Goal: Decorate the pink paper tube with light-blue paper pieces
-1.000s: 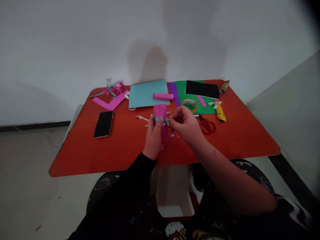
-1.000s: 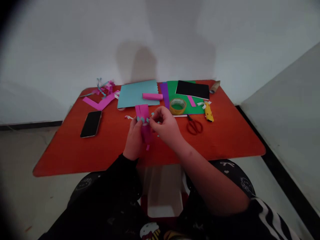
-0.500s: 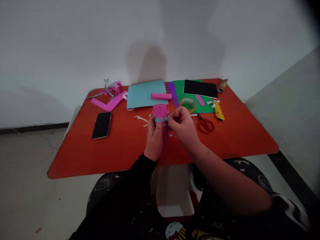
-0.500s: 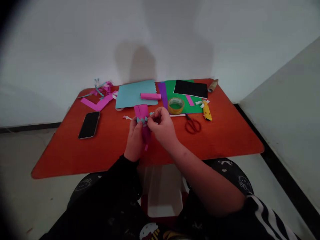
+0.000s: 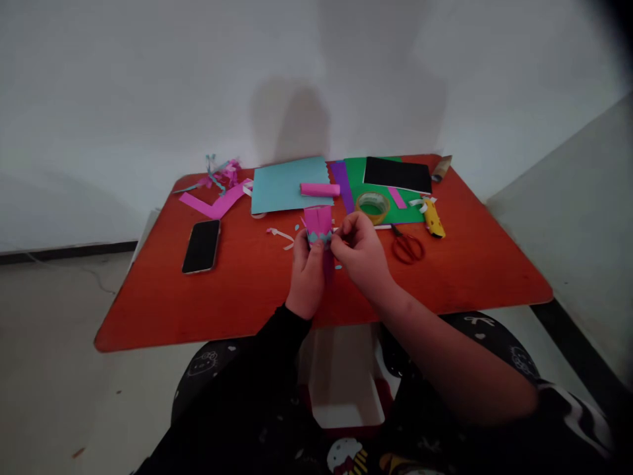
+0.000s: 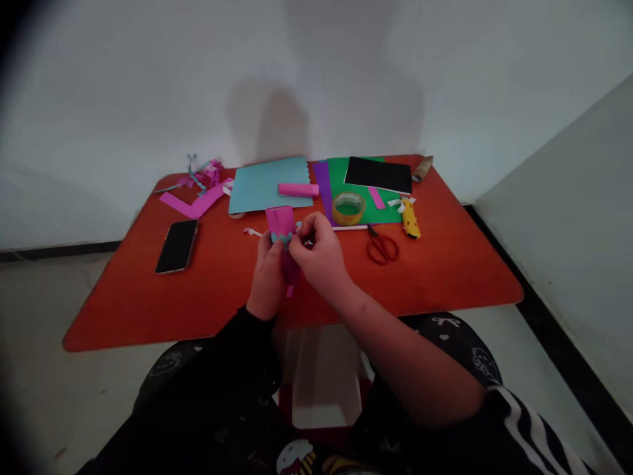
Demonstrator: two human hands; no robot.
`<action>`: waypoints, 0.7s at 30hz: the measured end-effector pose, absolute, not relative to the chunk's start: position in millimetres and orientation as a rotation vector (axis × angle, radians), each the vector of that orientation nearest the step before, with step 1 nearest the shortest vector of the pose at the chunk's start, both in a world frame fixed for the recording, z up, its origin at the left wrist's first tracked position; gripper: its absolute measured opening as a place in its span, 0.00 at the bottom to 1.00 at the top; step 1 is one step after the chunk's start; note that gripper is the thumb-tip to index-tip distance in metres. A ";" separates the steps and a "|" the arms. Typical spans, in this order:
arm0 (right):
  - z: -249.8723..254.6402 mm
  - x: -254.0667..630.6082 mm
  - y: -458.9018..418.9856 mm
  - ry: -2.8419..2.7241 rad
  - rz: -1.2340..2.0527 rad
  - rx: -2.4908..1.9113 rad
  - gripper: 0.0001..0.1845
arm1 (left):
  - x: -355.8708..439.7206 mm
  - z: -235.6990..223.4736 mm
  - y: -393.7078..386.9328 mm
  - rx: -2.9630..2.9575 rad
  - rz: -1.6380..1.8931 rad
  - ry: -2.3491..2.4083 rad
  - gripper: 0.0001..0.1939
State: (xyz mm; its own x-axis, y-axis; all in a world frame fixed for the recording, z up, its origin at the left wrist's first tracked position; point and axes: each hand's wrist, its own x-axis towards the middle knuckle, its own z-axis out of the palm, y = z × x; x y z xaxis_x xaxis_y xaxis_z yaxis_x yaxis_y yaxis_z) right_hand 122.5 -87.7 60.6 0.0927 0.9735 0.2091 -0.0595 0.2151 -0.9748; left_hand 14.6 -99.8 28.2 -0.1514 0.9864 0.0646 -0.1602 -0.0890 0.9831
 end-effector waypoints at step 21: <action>65.4 126.8 -88.9 -1.288 0.964 -1.124 0.15 | 14.5 35.6 -103.0 1.127 1.433 1.177 0.18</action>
